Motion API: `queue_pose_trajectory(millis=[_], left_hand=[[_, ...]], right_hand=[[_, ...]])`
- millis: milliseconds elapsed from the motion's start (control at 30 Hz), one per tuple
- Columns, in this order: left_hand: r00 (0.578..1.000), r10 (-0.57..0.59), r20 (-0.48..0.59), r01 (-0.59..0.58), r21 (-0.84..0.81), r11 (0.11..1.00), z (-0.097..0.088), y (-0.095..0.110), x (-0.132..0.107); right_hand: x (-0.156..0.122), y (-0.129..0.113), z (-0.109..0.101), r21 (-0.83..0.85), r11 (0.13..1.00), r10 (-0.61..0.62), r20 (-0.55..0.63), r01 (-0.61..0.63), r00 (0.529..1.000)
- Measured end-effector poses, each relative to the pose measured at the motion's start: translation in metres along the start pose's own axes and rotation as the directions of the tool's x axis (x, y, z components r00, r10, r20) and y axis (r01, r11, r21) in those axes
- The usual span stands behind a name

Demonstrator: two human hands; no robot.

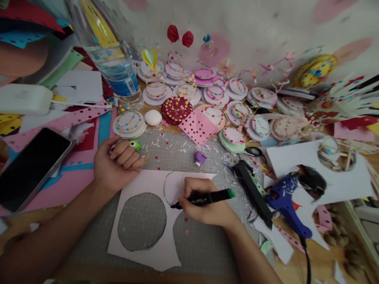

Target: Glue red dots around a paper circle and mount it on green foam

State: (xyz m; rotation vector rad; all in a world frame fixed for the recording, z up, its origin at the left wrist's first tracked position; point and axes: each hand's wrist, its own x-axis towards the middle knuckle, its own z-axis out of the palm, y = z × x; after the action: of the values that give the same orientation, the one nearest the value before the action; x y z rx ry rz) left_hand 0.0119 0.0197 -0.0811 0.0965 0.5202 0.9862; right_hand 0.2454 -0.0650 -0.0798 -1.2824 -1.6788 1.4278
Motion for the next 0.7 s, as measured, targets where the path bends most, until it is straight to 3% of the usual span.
queue_pose_trajectory(millis=[67,167,267,367,467,600,700], left_hand=[[1.0,0.0,0.007,0.0,-0.003,1.0,0.0,0.0,0.0],[1.0,0.011,0.003,-0.011,-0.007,1.0,0.001,0.001,0.0],[0.999,0.027,-0.028,-0.027,-0.012,1.0,0.0,0.001,0.0],[0.999,0.032,-0.036,-0.032,-0.008,0.999,0.0,0.001,-0.001],[0.999,0.035,-0.027,-0.035,-0.007,0.999,-0.001,0.0,-0.001],[0.999,0.033,-0.013,-0.033,-0.01,0.999,-0.003,0.0,-0.002],[0.999,0.028,0.016,-0.028,-0.012,1.0,-0.003,0.001,-0.001]], right_hand=[[-0.001,0.002,-0.003,-0.023,1.0,-0.015,-0.011,0.014,1.0],[-0.004,0.008,-0.011,0.024,0.999,-0.019,-0.203,0.024,0.979],[-0.005,0.011,-0.015,0.177,0.983,0.033,-0.435,0.049,0.9],[-0.002,0.007,-0.012,0.19,0.98,0.049,-0.532,0.062,0.845],[0.0,0.003,-0.003,0.051,0.995,-0.042,-0.537,0.082,0.842],[0.001,0.003,0.011,-0.04,0.993,-0.114,-0.411,0.107,0.905],[0.001,0.005,0.017,-0.129,0.988,-0.124,-0.367,0.081,0.922]])
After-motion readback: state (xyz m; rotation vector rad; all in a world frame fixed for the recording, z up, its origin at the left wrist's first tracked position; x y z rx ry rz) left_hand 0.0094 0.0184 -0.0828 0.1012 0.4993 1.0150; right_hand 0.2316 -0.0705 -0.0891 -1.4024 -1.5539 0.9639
